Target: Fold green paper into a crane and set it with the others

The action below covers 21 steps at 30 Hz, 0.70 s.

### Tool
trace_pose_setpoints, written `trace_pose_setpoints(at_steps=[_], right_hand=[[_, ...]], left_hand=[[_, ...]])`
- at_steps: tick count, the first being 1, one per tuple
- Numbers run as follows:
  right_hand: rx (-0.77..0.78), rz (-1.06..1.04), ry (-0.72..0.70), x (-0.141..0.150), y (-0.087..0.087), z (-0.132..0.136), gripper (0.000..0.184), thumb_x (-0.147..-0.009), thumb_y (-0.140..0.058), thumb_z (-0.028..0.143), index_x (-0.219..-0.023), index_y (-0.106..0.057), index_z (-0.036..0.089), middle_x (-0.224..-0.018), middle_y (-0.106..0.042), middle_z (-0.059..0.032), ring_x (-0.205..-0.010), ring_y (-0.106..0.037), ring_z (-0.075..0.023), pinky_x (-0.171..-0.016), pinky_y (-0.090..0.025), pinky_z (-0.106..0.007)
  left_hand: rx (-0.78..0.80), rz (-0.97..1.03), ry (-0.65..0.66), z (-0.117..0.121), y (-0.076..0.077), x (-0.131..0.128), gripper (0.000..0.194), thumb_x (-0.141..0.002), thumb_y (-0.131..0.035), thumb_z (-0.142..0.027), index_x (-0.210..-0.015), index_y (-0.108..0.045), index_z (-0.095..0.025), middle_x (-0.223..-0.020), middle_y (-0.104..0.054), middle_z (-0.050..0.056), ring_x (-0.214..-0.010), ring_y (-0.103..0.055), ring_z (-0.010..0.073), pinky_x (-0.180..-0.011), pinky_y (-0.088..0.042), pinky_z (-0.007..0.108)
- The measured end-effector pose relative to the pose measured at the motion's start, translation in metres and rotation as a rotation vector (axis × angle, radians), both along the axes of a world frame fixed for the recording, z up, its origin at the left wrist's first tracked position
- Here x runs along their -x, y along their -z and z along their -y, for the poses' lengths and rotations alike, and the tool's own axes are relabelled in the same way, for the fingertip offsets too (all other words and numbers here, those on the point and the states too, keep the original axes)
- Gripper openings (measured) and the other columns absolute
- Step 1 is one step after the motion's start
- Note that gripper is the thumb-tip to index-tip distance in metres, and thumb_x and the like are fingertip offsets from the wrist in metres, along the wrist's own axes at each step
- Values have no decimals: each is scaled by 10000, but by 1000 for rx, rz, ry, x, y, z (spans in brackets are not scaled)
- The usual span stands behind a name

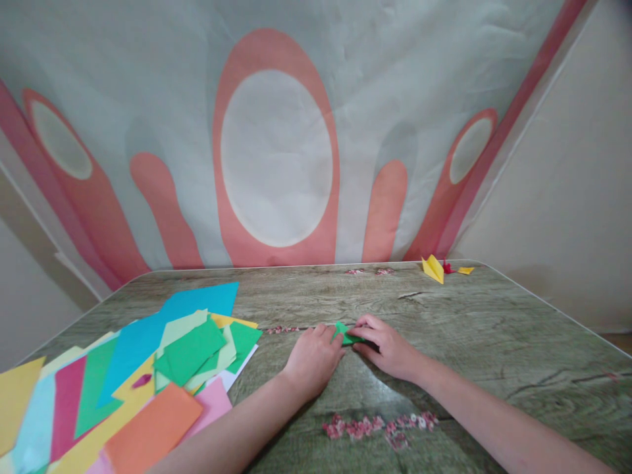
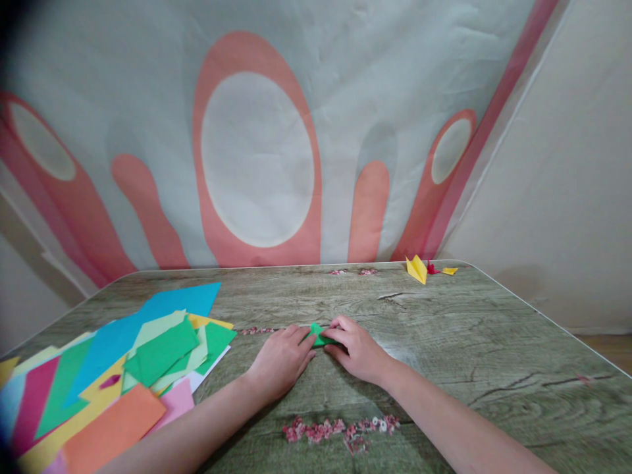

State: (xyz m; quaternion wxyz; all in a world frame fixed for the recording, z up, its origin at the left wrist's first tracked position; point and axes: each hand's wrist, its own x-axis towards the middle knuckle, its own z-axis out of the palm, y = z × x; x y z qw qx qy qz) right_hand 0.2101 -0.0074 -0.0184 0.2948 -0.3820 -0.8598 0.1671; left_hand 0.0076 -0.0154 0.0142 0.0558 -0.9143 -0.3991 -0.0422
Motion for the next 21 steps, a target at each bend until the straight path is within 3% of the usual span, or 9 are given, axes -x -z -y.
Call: trace_pose_setpoints(at_steps=[11,21], right_hand=[[-141,83,-32,0,-4,7,303,-810,-524,151,-1099,-593,209,-1075,-509,-97,-1005,-453,-215,-874,-408,-396],[-159,185,-9,3,-9,10,307,-826,-531,273,-1123,-582,212,-1100,-525,-109,-1014,-448,-236,-872,-397,-423]], left_hand=[[-39,4,-26,1,4,-1,290,-883,-440,-353,-1125,-509,-209,-1033,-559,75,-971,-498,233,-804,-424,364],[-40,14,-23,-1,4,0,392,-870,-419,-469,-1135,-519,-198,-1028,-554,81,-979,-480,241,-808,-406,361]])
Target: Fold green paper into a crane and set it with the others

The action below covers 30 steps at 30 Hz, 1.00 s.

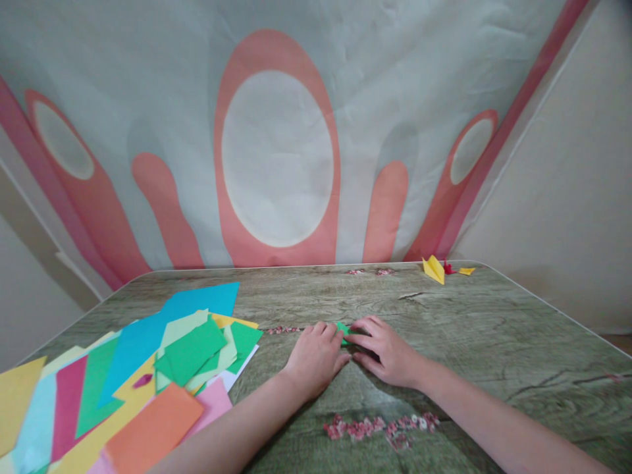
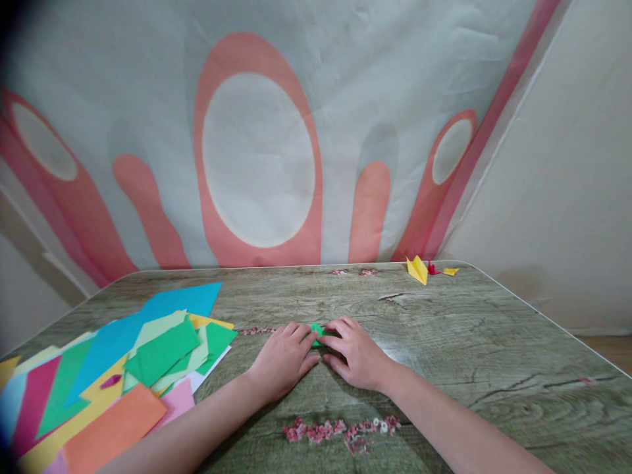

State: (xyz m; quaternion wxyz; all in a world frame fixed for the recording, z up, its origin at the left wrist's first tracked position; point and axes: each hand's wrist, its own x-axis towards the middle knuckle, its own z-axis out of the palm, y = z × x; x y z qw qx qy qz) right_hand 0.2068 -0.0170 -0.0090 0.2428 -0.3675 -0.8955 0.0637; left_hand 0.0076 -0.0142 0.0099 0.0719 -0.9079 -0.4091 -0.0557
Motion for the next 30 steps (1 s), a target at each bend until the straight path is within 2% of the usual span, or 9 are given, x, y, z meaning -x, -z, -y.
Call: trace_pose_setpoints(at_steps=[6,12,21,30], right_hand=[[13,59,20,1,-2,1,351,-828,-532,291,-1171,-553,218,-1137,-511,-108,-1035,-426,-242,-876,-389,-421],[23,119,40,4,-7,5,348,-844,-509,295,-1181,-539,214,-1146,-502,-110,-1061,-407,-247,-889,-375,-421],[38,172,53,7,-12,8,365,-852,-490,300,-1208,-515,226,-1168,-488,-108,-1071,-399,-248,-894,-362,-415],[31,212,113,8,-13,0,355,-891,-429,297,-1236,-493,245,-1177,-484,-109,-1080,-397,-244,-882,-349,-402]], left_hand=[[8,7,-6,1,-1,-1,494,-848,-356,-580,-1093,-536,-192,-1018,-558,91,-974,-483,254,-788,-407,369],[19,-1,0,1,-3,-2,506,-820,-411,-591,-1090,-538,-182,-1016,-563,90,-966,-485,256,-789,-408,366],[46,-1,5,1,-7,-2,540,-834,-336,-616,-1094,-545,-191,-1025,-560,92,-972,-483,256,-788,-398,367],[-4,9,7,-9,-6,-1,582,-829,-332,-627,-1118,-546,-169,-1077,-554,112,-1066,-426,264,-878,-344,381]])
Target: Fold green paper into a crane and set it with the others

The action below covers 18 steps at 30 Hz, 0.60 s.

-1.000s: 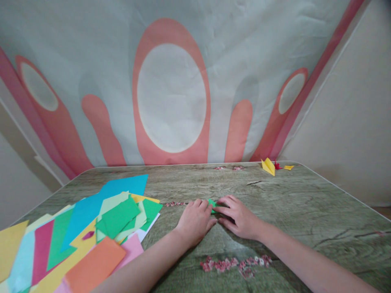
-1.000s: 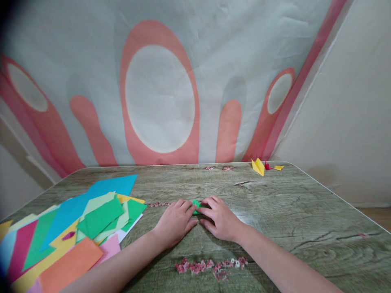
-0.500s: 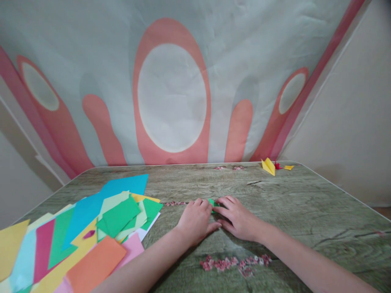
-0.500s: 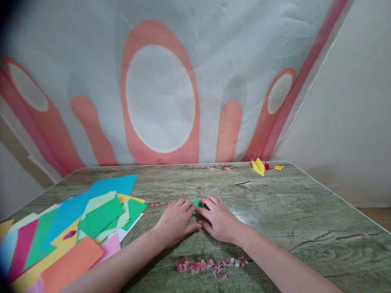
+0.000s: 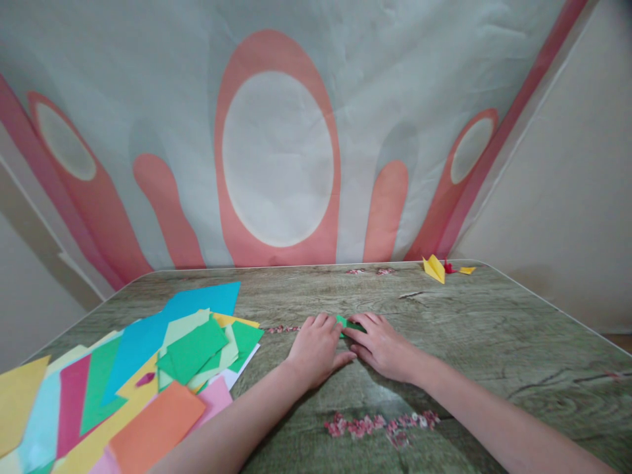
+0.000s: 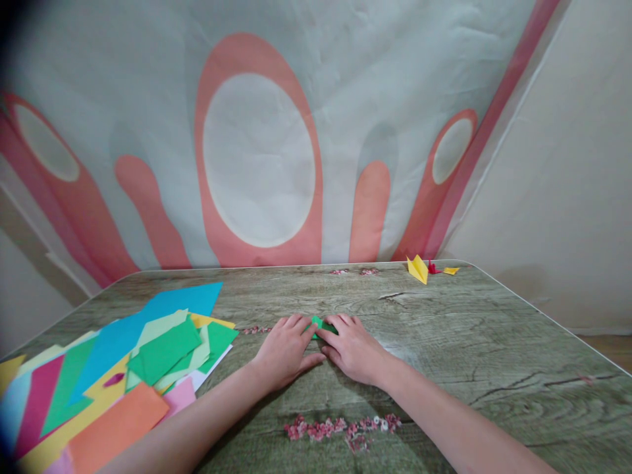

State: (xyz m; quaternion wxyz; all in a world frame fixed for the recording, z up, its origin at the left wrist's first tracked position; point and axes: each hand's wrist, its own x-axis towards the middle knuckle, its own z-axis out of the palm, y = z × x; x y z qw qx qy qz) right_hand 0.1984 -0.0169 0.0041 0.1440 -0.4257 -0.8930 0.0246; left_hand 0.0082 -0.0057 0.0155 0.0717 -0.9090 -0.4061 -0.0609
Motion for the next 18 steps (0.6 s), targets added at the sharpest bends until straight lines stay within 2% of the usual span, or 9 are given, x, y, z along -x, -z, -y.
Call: trace_pose_setpoints(at_steps=[10,18], right_hand=[[-5,106,3,2,3,0,453,-834,-440,119,-1271,-450,242,-1260,-435,-113,-1133,-361,-253,-884,-344,-407],[-20,85,-19,-2,2,3,358,-860,-443,147,-1194,-535,235,-1252,-460,-113,-1192,-332,-255,-925,-359,-415]], left_hand=[[-18,11,-7,-3,4,0,588,-823,-353,-624,-1164,-514,-173,-1094,-553,108,-1096,-412,265,-903,-331,391],[-25,36,8,-3,4,1,562,-823,-352,-627,-1090,-538,-169,-1055,-558,100,-1060,-434,258,-897,-331,376]])
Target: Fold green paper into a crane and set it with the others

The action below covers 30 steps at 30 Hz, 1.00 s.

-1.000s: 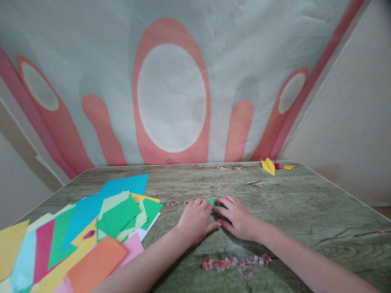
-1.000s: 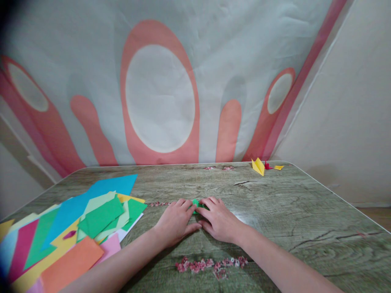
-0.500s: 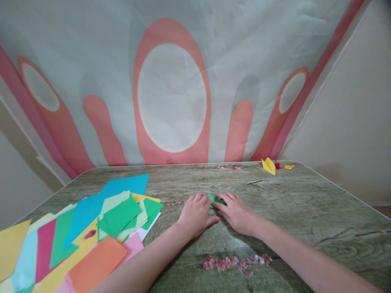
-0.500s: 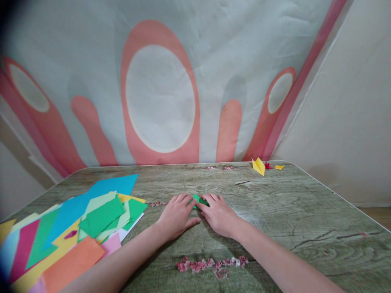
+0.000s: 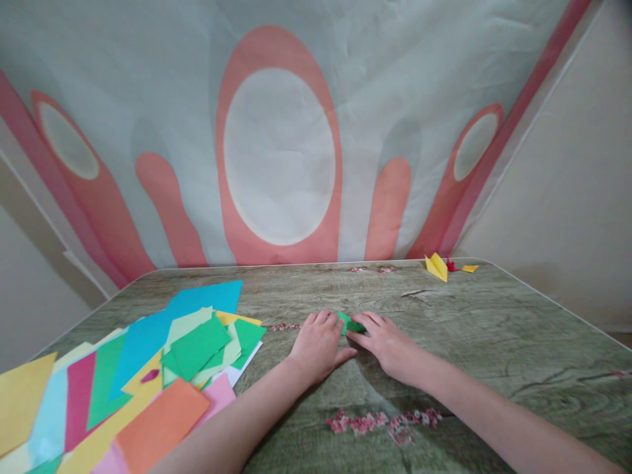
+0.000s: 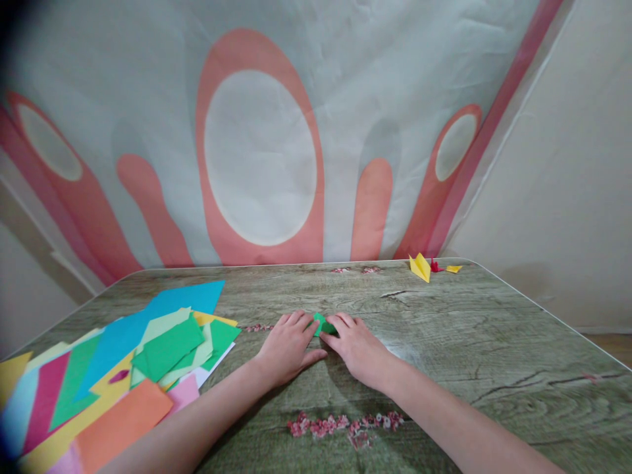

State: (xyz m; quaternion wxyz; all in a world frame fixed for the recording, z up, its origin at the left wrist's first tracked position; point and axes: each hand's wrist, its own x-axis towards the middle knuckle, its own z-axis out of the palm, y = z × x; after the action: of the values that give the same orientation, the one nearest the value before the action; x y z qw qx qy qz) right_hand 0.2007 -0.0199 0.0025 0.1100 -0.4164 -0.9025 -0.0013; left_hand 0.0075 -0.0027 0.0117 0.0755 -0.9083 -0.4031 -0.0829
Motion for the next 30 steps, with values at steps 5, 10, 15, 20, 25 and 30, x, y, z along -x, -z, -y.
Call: trace_pose_setpoints(at_steps=[5,10,15,20,25,30], right_hand=[[-29,25,14,1,-2,0,305,-877,-457,200,-1157,-569,244,-1263,-469,-98,-1229,-302,-260,-958,-326,-438],[-42,32,27,4,-2,0,286,-890,-428,192,-1126,-589,201,-1224,-511,-104,-1253,-281,-266,-975,-302,-442],[-67,75,73,4,-3,-1,254,-896,-421,185,-1000,-652,168,-1171,-553,-110,-1248,-295,-278,-959,-297,-438],[-69,202,141,-1,-9,-2,227,-886,-452,178,-901,-676,144,-1077,-602,-112,-1212,-350,-280,-919,-308,-413],[-102,278,177,-5,-13,-1,164,-852,-515,167,-871,-675,132,-989,-626,-116,-1145,-411,-271,-862,-330,-372],[-142,250,180,-7,-10,-1,173,-865,-501,185,-855,-668,140,-936,-620,-112,-1053,-460,-251,-829,-335,-357]], left_hand=[[-2,-6,0,0,1,0,539,-821,-377,-614,-1081,-537,-170,-1041,-557,98,-1061,-434,256,-893,-334,374],[12,-13,8,-1,-1,0,523,-824,-382,-606,-1071,-539,-173,-1040,-554,94,-1051,-440,251,-892,-344,374],[10,-3,17,-2,0,1,521,-823,-393,-601,-1081,-537,-171,-1056,-551,95,-1068,-432,257,-902,-345,375],[5,-10,16,-3,1,1,530,-824,-394,-598,-1105,-533,-170,-1077,-549,98,-1077,-428,261,-908,-338,377],[6,-17,7,-2,1,0,528,-823,-396,-598,-1098,-541,-171,-1080,-549,99,-1076,-428,260,-906,-333,376],[2,-5,15,-2,2,1,525,-824,-409,-588,-1104,-541,-164,-1058,-556,94,-1061,-436,258,-901,-336,373]])
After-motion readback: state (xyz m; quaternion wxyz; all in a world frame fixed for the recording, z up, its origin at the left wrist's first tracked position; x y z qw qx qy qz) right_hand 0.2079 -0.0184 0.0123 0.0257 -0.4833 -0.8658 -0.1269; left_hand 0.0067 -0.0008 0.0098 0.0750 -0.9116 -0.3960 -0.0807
